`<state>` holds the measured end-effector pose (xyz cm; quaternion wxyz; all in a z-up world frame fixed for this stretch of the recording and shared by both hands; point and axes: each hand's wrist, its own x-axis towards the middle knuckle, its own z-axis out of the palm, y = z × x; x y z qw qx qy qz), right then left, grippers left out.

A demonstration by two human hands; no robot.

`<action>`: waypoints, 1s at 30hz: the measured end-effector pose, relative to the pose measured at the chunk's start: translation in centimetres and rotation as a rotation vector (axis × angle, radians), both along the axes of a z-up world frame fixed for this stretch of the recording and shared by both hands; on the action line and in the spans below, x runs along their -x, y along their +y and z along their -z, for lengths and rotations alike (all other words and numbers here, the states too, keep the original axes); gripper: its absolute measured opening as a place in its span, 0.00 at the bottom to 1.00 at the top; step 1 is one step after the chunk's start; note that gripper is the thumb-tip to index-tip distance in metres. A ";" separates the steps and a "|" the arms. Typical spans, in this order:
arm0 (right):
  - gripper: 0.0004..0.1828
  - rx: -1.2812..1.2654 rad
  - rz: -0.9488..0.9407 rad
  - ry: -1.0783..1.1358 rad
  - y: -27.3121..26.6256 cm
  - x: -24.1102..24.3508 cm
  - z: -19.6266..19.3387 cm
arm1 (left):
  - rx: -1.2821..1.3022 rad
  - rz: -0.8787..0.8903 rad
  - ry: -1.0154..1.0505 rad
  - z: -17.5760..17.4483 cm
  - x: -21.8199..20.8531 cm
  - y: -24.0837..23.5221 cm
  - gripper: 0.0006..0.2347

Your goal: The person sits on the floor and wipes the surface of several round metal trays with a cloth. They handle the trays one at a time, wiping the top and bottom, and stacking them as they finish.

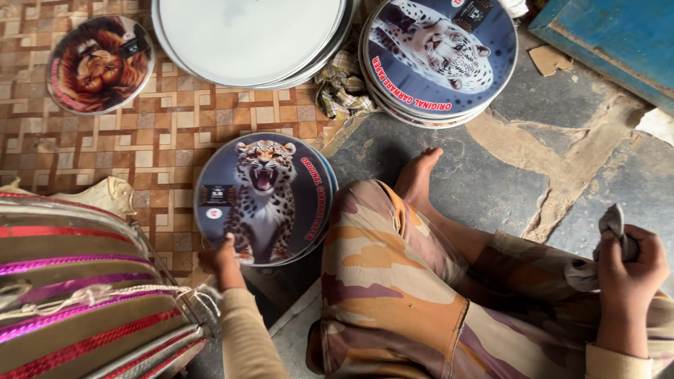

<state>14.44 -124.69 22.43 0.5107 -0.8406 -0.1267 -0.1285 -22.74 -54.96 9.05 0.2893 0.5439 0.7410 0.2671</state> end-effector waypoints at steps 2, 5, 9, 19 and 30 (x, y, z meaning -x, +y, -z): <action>0.06 0.086 0.023 -0.040 -0.1 0.1 -0.3 | 0.008 -0.062 -0.021 -1.5 -0.7 0.3 0.32; 0.06 0.135 0.039 -0.084 0.7 0.5 -0.1 | -0.084 0.092 -0.609 -5.6 -2.2 1.0 0.12; 0.06 0.079 0.029 -0.065 0.9 0.3 -0.9 | -0.500 0.285 -0.820 -13.0 -6.4 -1.8 0.08; 0.06 -0.129 0.072 0.001 3.3 0.4 -3.5 | -0.354 0.785 -1.076 -26.4 -20.9 -9.2 0.10; 0.10 0.361 0.040 -0.383 4.9 0.2 -3.0 | -0.262 1.404 -0.132 -9.9 -38.0 -23.6 0.22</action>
